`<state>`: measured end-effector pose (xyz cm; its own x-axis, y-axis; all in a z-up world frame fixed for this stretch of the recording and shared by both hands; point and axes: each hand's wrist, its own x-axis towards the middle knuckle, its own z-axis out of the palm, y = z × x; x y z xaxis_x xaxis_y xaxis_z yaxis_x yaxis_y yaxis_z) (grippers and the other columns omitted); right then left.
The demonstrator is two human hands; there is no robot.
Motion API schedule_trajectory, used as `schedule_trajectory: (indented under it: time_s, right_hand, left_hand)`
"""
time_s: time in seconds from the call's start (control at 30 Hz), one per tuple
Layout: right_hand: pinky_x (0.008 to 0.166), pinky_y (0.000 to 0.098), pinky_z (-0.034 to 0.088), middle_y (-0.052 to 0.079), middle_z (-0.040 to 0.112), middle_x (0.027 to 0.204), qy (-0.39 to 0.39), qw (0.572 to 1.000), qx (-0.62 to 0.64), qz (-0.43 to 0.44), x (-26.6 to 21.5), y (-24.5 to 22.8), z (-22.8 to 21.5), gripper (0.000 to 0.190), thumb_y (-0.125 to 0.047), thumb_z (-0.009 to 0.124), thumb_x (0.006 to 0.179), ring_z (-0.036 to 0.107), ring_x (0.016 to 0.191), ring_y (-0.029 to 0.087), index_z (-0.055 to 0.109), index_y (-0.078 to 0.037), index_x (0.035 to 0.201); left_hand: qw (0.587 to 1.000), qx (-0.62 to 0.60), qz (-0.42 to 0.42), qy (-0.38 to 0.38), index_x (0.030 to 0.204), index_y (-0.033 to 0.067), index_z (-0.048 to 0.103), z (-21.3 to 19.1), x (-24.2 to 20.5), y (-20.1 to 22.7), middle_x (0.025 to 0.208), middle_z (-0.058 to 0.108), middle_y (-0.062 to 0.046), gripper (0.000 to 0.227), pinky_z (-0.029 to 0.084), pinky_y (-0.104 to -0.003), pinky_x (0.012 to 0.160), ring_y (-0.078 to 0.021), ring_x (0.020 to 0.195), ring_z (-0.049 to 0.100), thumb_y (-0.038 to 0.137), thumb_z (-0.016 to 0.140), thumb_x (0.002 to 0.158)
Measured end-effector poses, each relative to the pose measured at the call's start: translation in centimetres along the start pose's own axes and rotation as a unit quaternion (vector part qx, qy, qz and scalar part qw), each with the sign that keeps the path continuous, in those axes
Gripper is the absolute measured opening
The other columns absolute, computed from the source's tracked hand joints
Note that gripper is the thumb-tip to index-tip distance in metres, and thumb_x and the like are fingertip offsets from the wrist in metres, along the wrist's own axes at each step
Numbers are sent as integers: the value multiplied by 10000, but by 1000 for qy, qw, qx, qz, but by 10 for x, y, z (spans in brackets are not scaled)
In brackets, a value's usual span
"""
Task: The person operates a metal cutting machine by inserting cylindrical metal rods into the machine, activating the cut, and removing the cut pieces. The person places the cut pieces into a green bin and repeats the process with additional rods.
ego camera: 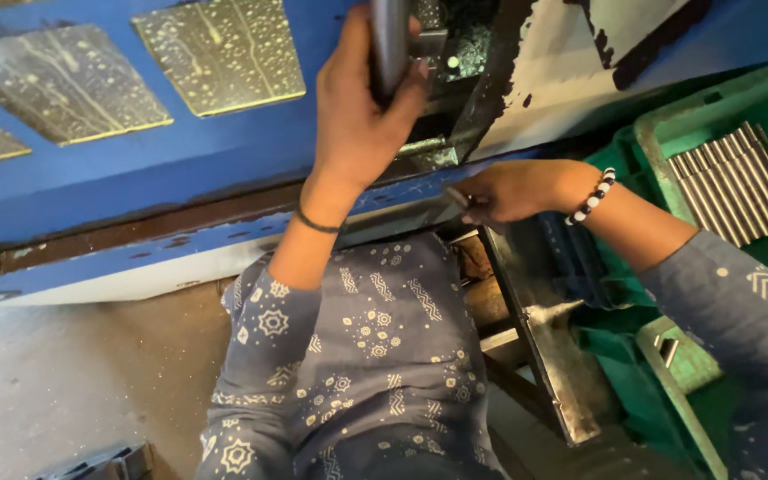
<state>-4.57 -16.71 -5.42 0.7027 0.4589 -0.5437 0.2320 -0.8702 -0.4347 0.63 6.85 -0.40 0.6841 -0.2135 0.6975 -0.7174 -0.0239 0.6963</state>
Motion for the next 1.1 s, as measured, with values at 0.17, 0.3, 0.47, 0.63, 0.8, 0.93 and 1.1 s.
schedule_trajectory:
  time_s: [0.17, 0.3, 0.47, 0.63, 0.8, 0.93, 1.1]
  right_hand:
    - [720, 469, 508, 150, 701, 814, 57, 994, -41, -81, 7, 1, 2, 226, -262, 683, 878, 668, 784, 345, 630, -62, 970]
    - [673, 502, 498, 178, 688, 802, 120, 986, -43, -107, 8, 0, 2, 200, -190, 674, 855, 662, 757, 396, 612, -64, 997]
    - [668, 518, 495, 210, 681, 802, 140, 985, -47, -92, 7, -6, -3, 245, -135, 661, 857, 669, 773, 417, 591, -60, 1080]
    - [626, 485, 518, 195, 681, 785, 150, 984, 20, -94, 1, -17, -14, 516, -84, 660, 822, 694, 733, 378, 457, -82, 1297]
    - [621, 498, 504, 199, 680, 693, 130, 991, 16, -31, -2, -25, -19, 686, -120, 644, 888, 693, 664, 378, 295, -184, 1475]
    - [611, 493, 519, 168, 675, 688, 135, 990, 3, -36, -2, -28, -23, 706, -118, 651, 885, 694, 639, 371, 265, -203, 1470]
    - [607, 502, 512, 183, 661, 661, 153, 987, -10, -46, -1, -23, -23, 739, -110, 649, 878, 682, 636, 381, 239, -196, 1487]
  left_hand:
    - [999, 0, -30, 28, 1364, 56, 498, 8, 4, 3, 1061, 713, -75, 399, 590, -289, 774, -180, 832, 717, 28, 696, 1018]
    - [999, 23, -5, 25, 1276, 42, 483, 7, 5, 4, 1065, 712, -76, 323, 597, -297, 826, -190, 912, 754, 20, 691, 1031]
    - [1000, 23, -3, 10, 1263, 35, 495, 2, 5, 4, 1059, 700, -98, 315, 591, -301, 822, -201, 901, 742, 1, 672, 1006]
    - [1000, 10, -30, -1, 1239, 20, 508, -1, 9, 7, 1068, 699, -101, 311, 584, -316, 806, -195, 901, 720, -1, 670, 974]
    - [1000, 23, -17, 1, 1227, 33, 516, -9, 8, 8, 1062, 687, -90, 308, 581, -301, 803, -168, 916, 716, -7, 681, 970]
    - [996, 44, -75, 3, 1183, 43, 554, -29, 3, 8, 973, 675, -66, 280, 535, -288, 716, -140, 805, 661, -9, 681, 939]
    - [996, 80, -27, 33, 1184, 42, 567, -66, -9, 1, 1030, 649, -49, 286, 508, -279, 814, -138, 902, 608, -44, 701, 946]
